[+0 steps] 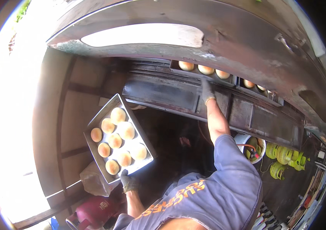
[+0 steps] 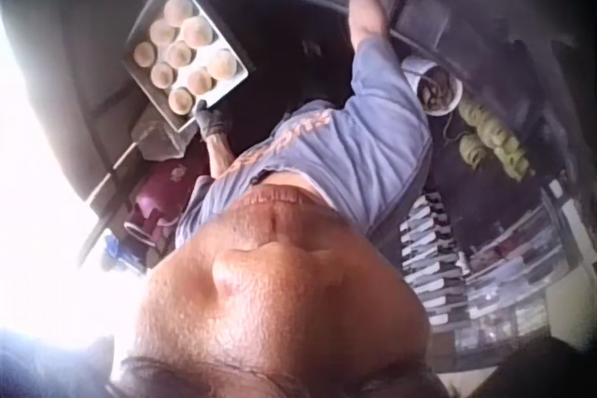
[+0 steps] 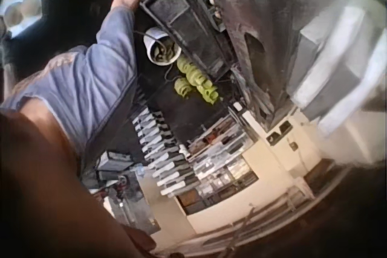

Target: The person removes trays of baked buns from an oven and places them on a cooling rack, then loads trays of unbaked dough into the oven by hand.

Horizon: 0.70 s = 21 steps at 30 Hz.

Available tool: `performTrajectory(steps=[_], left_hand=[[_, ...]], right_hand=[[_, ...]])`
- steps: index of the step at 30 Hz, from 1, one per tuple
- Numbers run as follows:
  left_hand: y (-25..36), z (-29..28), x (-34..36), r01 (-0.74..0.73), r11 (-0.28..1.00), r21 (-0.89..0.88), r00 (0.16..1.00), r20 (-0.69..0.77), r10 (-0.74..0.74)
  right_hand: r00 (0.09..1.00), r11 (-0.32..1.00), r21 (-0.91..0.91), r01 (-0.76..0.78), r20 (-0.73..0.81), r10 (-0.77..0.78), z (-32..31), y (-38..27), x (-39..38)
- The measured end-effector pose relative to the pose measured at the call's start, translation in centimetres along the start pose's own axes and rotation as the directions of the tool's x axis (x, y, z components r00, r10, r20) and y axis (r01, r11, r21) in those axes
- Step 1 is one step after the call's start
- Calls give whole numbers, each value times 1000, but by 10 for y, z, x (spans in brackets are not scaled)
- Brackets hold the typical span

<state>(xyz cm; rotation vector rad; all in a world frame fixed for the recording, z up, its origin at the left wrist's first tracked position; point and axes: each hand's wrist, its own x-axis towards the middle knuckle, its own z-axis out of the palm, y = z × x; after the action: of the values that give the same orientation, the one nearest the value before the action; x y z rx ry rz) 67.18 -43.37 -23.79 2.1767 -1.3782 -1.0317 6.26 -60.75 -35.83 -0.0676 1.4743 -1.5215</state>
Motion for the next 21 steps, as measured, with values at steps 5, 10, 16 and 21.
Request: performTrajectory(steps=[5, 10, 16, 21], left_hand=[[2, 42, -5, 441, 242, -864, 897, 416, -151], [24, 108, -43, 448, 481, -754, 864, 503, -16], [42, 173, -184, 525, 472, -708, 790, 612, 38], [55, 152, -270, 671, -105, -734, 739, 651, 171]], right_hand=[[864, 644, -650, 403, 502, -34, -2, 22, -117], [847, 841, -499, 211, 522, 97, -56, 77, -321], [981, 789, -596, 152, -7, -193, -178, 97, -445], [973, 968, -232, 99, -181, -143, -331, 44, -546]])
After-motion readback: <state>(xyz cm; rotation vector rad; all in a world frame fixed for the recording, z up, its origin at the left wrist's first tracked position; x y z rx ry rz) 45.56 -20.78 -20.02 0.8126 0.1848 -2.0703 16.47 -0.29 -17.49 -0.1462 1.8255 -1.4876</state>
